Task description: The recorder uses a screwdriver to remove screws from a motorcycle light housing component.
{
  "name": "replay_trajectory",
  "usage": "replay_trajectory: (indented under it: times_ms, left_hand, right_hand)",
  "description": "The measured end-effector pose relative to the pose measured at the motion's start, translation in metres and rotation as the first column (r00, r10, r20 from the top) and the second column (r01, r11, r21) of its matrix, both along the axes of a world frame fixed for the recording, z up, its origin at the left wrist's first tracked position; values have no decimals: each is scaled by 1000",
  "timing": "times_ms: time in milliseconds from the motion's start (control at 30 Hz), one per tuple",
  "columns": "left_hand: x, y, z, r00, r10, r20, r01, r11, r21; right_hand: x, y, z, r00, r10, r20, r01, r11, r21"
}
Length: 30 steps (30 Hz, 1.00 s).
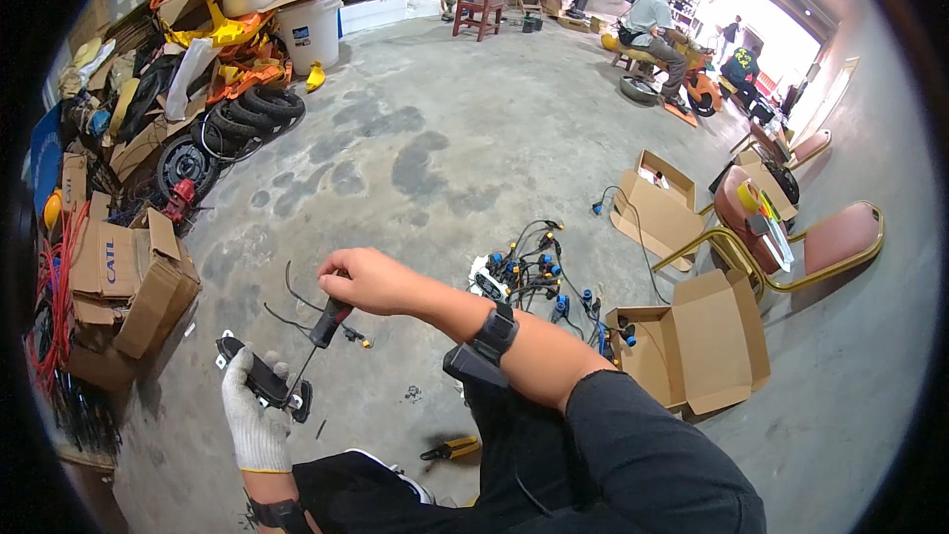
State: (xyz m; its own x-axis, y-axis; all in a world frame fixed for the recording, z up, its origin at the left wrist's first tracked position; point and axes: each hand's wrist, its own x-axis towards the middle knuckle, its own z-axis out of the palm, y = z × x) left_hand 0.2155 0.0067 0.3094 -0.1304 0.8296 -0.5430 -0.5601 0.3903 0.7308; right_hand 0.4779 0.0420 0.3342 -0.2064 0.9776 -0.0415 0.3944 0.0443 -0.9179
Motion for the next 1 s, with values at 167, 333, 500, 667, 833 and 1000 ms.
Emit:
replay_trajectory:
  times_ms: [167,333,500,667,833,1000]
  left_hand:
    - [7,-3,10,999,-37,32,39,997,-63]
    - [3,-3,6,997,-44,64,47,998,-53]
    - [3,0,5,999,5,47,-4,1000,-9]
    - [0,-3,8,999,36,24,-36,999,-17]
    - [2,-2,4,999,23,46,-24,1000,11]
    - [-9,-2,2,996,-14,91,15,1000,-16]
  right_hand:
    - [-10,-6,0,916,158,-369,4,915,403]
    - [1,8,11,994,24,-103,-47,974,-222]
    - [-7,-7,3,871,227,-435,-51,924,380]
    - [-3,-5,23,999,18,-31,-23,984,-174]
    - [-1,-9,6,930,177,-322,-111,971,212]
    - [-12,1,7,994,-71,-87,62,993,-103]
